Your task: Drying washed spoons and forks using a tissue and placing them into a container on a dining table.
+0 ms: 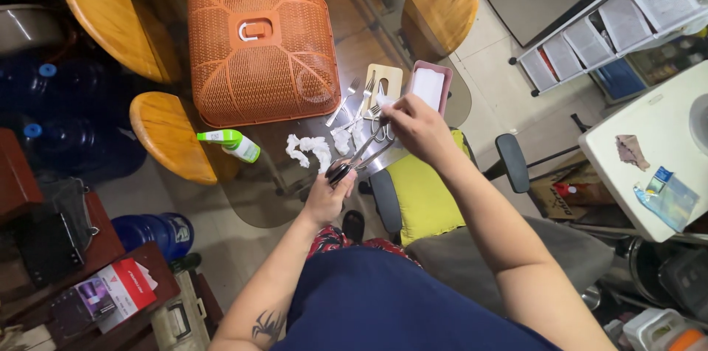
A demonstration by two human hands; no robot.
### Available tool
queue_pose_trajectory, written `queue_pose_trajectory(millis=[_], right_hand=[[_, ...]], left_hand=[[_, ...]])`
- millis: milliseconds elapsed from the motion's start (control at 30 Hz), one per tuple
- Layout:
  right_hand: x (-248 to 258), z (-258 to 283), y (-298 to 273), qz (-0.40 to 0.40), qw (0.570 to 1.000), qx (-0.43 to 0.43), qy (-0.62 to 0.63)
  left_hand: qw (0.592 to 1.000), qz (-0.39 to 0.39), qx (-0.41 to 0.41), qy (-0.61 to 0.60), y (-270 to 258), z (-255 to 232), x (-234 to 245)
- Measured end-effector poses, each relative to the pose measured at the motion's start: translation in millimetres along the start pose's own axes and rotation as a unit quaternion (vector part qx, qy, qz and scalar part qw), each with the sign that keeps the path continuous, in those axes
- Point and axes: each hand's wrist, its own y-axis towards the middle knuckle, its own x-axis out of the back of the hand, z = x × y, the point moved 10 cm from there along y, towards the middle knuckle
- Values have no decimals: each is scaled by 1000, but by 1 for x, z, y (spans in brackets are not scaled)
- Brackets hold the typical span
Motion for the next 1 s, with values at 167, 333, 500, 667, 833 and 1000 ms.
queue_pose_trajectory(millis=[167,333,500,667,833,1000], right_hand=[[19,-79,-18,-119,986,-52,-102],[-34,-190,-97,-232,774,-385,446],[-163,-60,-126,-11,507,-323,799],[-180,-49,-129,5,524,-331,784],[-188,-44,-129,77,617,-327,712],[-200,-41,-126,142,725,-262,621]], left_hand=[[1000,-22,-11,12,-2,26,9],[993,-24,33,-110,-8,15,0],[984,52,88,-143,4,41,-23],[972,23,138,-188,3,62,-21],[963,36,154,-220,-2,84,-24],[948,-6,194,-252,-5,64,-19]])
